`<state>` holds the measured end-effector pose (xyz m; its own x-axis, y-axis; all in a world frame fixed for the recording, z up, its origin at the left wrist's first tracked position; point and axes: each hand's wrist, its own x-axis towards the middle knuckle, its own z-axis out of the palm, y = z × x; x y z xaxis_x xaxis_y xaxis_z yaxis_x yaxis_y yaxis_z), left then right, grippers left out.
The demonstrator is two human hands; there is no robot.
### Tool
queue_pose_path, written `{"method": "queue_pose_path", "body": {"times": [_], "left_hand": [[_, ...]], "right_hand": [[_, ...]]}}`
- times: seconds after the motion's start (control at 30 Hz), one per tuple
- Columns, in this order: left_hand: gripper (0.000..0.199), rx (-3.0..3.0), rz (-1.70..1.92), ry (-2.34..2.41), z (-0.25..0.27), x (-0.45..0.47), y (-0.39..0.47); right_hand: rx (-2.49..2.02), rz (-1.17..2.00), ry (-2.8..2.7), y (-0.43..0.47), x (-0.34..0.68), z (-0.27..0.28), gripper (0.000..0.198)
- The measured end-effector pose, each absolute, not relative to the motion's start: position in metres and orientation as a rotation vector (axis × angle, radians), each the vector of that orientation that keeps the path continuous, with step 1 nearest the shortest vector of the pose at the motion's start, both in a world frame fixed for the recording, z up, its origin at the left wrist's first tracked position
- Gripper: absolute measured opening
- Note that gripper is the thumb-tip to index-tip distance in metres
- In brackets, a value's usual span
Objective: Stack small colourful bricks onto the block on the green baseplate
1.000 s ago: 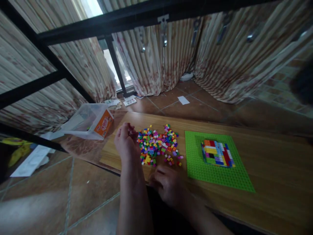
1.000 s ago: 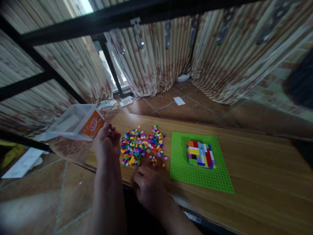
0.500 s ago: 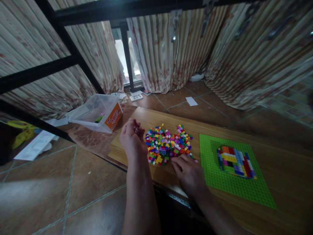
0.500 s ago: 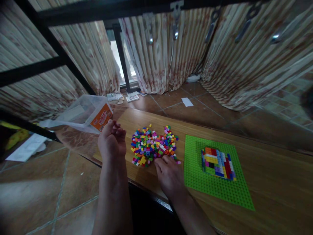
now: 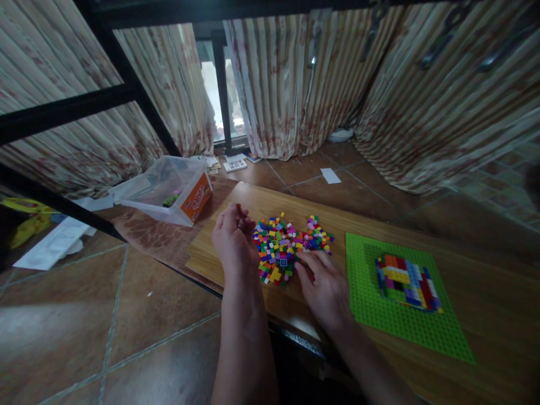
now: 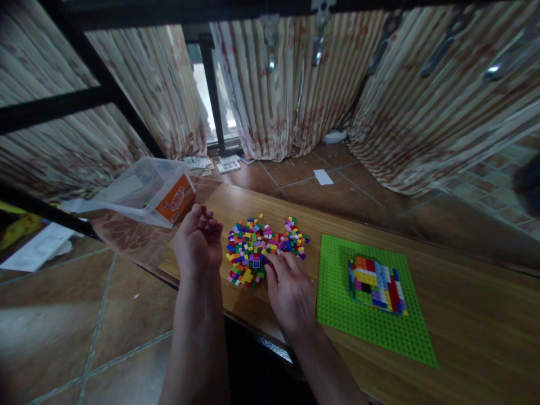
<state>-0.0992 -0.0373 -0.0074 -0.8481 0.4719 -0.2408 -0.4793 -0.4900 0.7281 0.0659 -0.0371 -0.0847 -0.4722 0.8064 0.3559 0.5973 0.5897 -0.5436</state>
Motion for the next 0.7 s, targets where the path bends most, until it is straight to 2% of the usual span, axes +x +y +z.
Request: {"method": "queue_pose_path", "body": {"times": [0.13,0.33,0.4,0.57,0.7], "left_hand": [[0.019,-0.013,2.288,1.122,-0.005,-0.093,-0.036],[0.017,-0.009,2.277,1.106,-0.002,-0.092,-0.035],[0.018,-0.005,2.269,1.114,-0.002,-0.092,-0.035],[0.021,0.043,2.236,1.128,-0.004,-0.091,-0.034],[0.020,0.060,2.188,1.131,-0.004,-0.088,-0.030]], "right_hand": [[-1.100,0.440,-2.280,-0.025,0.056,-0.084,0.029],[-1.085,0.526,-2.252,-0.020,0.049,-0.087,0.017],[-1.077,0.688,-2.123,-0.020,0.051,-0.084,0.015],[-1.068,1.329,-1.524,-0.021,0.061,-0.068,0.018],[-1.082,1.491,-1.228,-0.017,0.077,-0.055,0.023]]}}
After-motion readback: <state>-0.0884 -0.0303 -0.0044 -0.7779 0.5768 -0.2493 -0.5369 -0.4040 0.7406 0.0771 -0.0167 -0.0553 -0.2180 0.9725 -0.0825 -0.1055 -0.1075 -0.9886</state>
